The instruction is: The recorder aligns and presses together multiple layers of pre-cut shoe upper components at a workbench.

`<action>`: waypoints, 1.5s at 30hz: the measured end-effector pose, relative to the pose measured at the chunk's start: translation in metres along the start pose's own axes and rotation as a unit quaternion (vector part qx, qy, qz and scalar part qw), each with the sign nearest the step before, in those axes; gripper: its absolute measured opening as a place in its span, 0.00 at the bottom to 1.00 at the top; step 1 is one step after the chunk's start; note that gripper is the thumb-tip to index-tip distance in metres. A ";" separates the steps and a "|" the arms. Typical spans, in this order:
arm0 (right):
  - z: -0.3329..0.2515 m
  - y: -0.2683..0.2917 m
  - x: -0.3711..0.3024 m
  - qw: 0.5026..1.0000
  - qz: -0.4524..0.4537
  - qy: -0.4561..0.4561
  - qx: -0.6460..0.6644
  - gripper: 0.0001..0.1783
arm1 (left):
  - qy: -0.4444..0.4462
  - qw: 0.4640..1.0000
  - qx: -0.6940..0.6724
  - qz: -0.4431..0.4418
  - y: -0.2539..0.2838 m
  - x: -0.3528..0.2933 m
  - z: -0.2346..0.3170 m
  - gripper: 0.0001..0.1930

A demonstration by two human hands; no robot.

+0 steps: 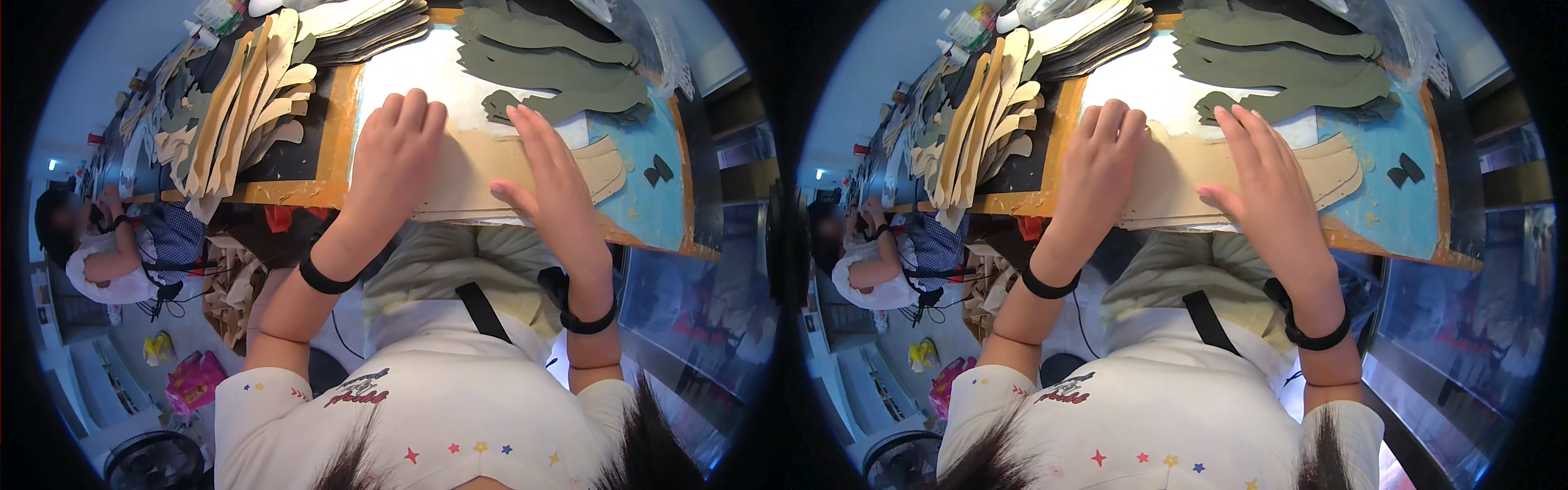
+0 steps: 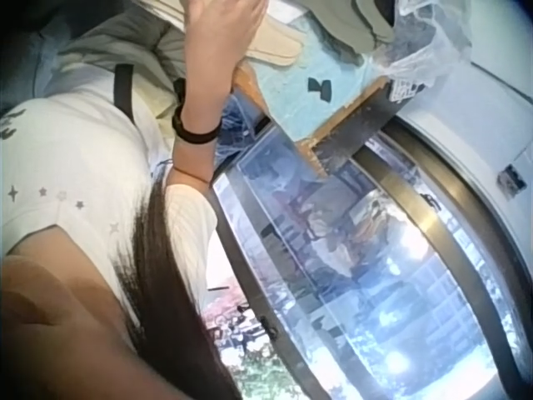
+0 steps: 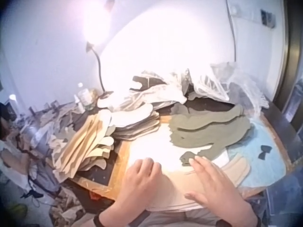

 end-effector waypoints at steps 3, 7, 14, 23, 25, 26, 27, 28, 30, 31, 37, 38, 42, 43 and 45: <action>-0.001 -0.007 0.001 0.999 0.015 0.022 -0.031 0.46 | -0.079 0.995 0.060 0.030 0.010 -0.001 0.010 0.15; -0.007 -0.008 0.002 1.000 0.029 -0.003 -0.002 0.47 | -0.126 0.990 0.054 0.028 0.011 -0.008 0.005 0.13; -0.008 -0.016 0.006 0.999 0.047 -0.008 -0.025 0.47 | -0.112 0.994 -0.001 0.007 0.027 -0.024 0.011 0.15; -0.015 -0.020 0.008 0.997 0.058 -0.003 -0.051 0.47 | -0.044 0.998 -0.003 0.044 0.016 -0.027 0.024 0.10; -0.015 -0.019 0.009 0.997 0.059 -0.004 -0.054 0.47 | -0.029 0.998 -0.018 0.046 0.017 -0.028 0.026 0.10; -0.016 -0.019 0.009 0.997 0.061 -0.002 -0.054 0.47 | -0.013 0.998 -0.030 0.048 0.018 -0.029 0.027 0.09; -0.017 -0.020 0.010 0.997 0.061 -0.001 -0.054 0.47 | -0.013 0.998 -0.030 0.048 0.017 -0.030 0.029 0.09; -0.018 -0.021 0.010 0.996 0.061 -0.003 -0.063 0.47 | 0.011 0.998 -0.038 0.049 0.016 -0.032 0.032 0.08; -0.020 -0.023 0.011 0.996 0.060 -0.005 -0.072 0.48 | 0.035 0.997 -0.047 0.051 0.014 -0.032 0.033 0.08; -0.023 -0.022 0.013 0.996 0.063 -0.005 -0.067 0.46 | 0.036 0.997 -0.048 0.053 0.013 -0.032 0.033 0.08; -0.018 -0.018 0.042 0.989 0.053 0.134 0.024 0.27 | 0.055 0.990 -0.093 0.093 0.006 -0.038 0.028 0.07; -0.017 -0.020 0.045 0.982 0.049 0.179 0.048 0.21 | 0.059 0.990 -0.087 0.093 0.006 -0.039 0.028 0.07; -0.024 -0.028 0.047 0.978 0.067 0.194 0.022 0.11 | 0.063 0.988 -0.108 0.092 0.008 -0.040 0.022 0.09; -0.025 -0.031 0.047 0.976 0.083 0.201 0.002 0.10 | 0.065 0.985 -0.128 0.097 0.012 -0.039 0.020 0.13; -0.026 -0.034 0.048 0.973 0.097 0.210 -0.018 0.10 | 0.070 0.981 -0.148 0.103 0.017 -0.037 0.011 0.17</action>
Point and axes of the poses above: each hand's wrist, its own x-axis towards the middle knuckle, its own y-axis out of the back of the hand, z = x × y, the point moved 1 cm from there along x, towards the middle knuckle, and after that the axes turned 7 degrees about -y, right-handed, at the moved point
